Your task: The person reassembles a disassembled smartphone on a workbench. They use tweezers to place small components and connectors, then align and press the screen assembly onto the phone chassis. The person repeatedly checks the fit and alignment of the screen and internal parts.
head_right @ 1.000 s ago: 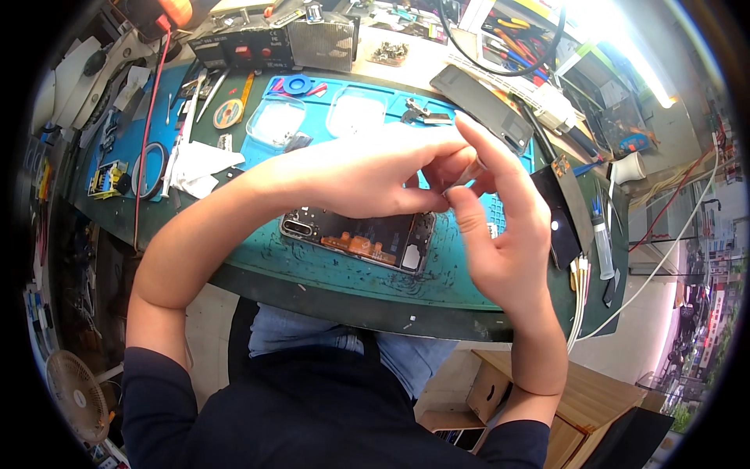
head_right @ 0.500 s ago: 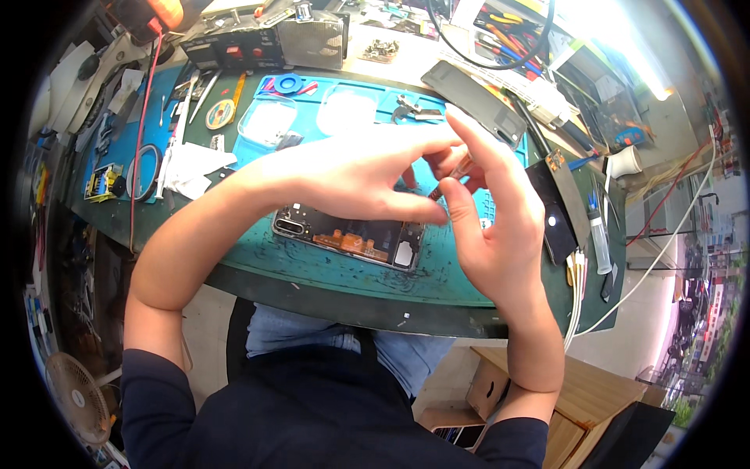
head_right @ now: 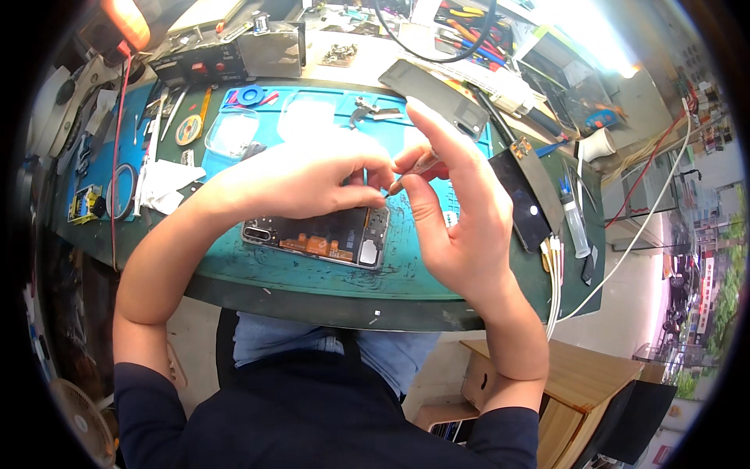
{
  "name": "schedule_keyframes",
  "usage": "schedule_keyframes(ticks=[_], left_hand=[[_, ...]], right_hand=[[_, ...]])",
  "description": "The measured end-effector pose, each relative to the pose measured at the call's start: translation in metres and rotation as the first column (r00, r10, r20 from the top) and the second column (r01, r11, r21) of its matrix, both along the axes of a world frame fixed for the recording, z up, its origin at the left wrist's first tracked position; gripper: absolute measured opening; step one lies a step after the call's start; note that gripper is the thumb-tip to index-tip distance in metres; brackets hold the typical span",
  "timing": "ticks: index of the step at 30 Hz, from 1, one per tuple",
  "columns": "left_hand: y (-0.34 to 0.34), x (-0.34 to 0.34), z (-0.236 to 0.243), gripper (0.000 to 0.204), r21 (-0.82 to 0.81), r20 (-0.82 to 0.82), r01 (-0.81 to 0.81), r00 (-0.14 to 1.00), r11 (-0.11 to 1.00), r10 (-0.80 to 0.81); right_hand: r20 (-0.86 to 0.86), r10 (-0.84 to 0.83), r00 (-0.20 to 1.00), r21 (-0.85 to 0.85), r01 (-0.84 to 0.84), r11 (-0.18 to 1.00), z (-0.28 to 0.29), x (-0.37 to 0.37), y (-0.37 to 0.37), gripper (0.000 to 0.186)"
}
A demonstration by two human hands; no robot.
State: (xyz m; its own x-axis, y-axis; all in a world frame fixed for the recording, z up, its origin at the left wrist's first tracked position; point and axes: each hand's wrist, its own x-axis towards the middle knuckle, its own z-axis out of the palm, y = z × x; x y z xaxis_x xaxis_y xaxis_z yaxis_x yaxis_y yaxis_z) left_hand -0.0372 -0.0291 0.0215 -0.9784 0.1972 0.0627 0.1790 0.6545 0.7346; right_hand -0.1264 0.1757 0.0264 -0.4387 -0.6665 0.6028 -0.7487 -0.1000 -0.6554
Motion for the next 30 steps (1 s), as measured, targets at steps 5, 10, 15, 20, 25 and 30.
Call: schedule_keyframes(ticks=[5, 10, 15, 20, 25, 30], left_hand=[[0.012, 0.001, -0.009, 0.013, -0.142, -0.156, 0.028, 0.987, 0.99, -0.05], [0.02, 0.001, -0.017, 0.01, -0.328, -0.313, -0.011, 0.945, 0.945, -0.098], [0.027, 0.002, 0.005, 0.01, -0.525, -0.213, 0.049, 0.959, 0.85, -0.187], [0.03, 0.003, 0.0, 0.011, -0.52, -0.292, 0.007, 0.938, 0.854, -0.185], [0.027, -0.003, 0.0, 0.012, -0.554, -0.274, 0.03, 0.937, 0.832, -0.216], [0.011, -0.009, -0.023, 0.012, -0.346, -0.244, 0.101, 0.95, 0.933, -0.194]], right_hand=[[0.031, 0.043, 0.999, 0.121, -0.047, 0.992, 0.012, 0.0, 0.01, 0.056], [0.025, 0.092, 0.995, 0.118, -0.094, 0.989, 0.01, -0.002, 0.011, 0.053], [0.033, 0.004, 0.999, 0.027, -0.005, 1.0, 0.014, -0.001, 0.012, 0.057], [0.033, -0.03, 0.999, -0.019, 0.031, 0.999, 0.014, -0.006, 0.012, 0.054], [0.103, 0.009, 0.995, -0.039, -0.005, 0.999, 0.011, -0.009, 0.015, 0.054], [0.147, 0.154, 0.977, -0.005, -0.155, 0.988, 0.007, 0.004, 0.017, 0.056]])
